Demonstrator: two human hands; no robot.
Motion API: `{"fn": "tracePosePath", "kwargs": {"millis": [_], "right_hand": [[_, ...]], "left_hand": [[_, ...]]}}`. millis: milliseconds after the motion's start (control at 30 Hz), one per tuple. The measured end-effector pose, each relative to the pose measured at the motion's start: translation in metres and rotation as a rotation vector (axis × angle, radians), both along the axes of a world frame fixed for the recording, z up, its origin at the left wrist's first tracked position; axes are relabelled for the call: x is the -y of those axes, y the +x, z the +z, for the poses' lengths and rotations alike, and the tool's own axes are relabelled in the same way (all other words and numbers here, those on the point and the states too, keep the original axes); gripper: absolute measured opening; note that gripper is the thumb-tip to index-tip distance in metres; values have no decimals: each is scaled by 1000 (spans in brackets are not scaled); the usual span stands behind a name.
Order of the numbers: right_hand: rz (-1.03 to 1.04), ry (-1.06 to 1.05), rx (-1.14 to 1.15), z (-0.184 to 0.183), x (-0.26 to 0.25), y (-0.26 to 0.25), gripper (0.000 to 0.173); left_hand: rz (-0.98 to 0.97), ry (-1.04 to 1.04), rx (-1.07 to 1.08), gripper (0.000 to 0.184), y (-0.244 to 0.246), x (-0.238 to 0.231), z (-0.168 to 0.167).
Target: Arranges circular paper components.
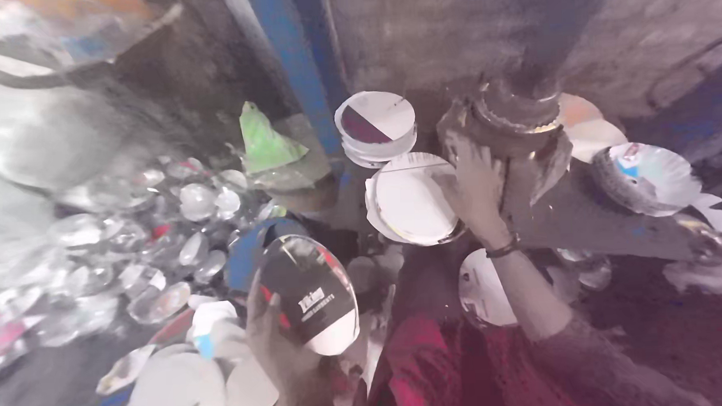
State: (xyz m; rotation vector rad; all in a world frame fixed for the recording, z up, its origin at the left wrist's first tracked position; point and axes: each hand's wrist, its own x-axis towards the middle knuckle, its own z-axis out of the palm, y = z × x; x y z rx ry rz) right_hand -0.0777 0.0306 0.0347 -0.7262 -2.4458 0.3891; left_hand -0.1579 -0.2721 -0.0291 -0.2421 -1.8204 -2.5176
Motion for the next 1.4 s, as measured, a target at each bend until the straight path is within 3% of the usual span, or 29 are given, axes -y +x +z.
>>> {"fn": "tracePosePath", "kwargs": {"millis": [33, 100, 167, 233, 333, 500, 567, 633, 733, 933, 1000, 1100, 1200, 1233, 1300, 1400], "right_hand": [[-4, -3, 80, -2, -2, -1, 73], [21, -6, 105, -4, -3, -5, 55], [44, 46, -64, 1, -3, -5, 33], [53, -23, -284, 9, 3, 1, 25], [105, -221, -488, 18, 16, 10, 21], [254, -441, -487, 10, 41, 3, 15], [249, -371, -486, 9, 42, 6, 20], [257, -148, -544, 10, 50, 14, 24], [275, 213, -661, 6, 58, 23, 14], [421, 354, -678, 5, 55, 40, 13], [432, 250, -666, 9, 57, 43, 13], [444, -278, -420, 17, 58, 54, 46], [480, -581, -98, 17, 59, 72, 45], [486, -604, -74, 12, 62, 78, 49], [418, -562, -238, -7, 67, 79, 49], [328, -481, -427, -22, 58, 78, 36]], "left_hand": [[-25, 13, 16, 46, 1, -3, 1], [-88, 60, 68, 45, 2, -9, 1], [-123, 117, 111, 41, 4, -15, 4], [-152, 132, 97, 42, 4, -20, 7], [-166, 36, 14, 48, 7, -35, 14], [-245, 60, -36, 46, 21, -75, 22], [-258, 77, -45, 45, 21, -78, 22], [-244, 46, -76, 46, 23, -77, 23], [-260, 72, -79, 44, 27, -76, 21], [-338, 221, -75, 41, 32, -77, 16], [-330, 218, -57, 41, 35, -78, 18], [-305, 89, -79, 45, 45, -79, 24], [-289, -38, -121, 43, 56, -84, 20], [-290, -57, -127, 43, 60, -89, 17], [-290, -62, -134, 44, 68, -100, 13], [-312, -86, -131, 42, 77, -115, 11]]}}
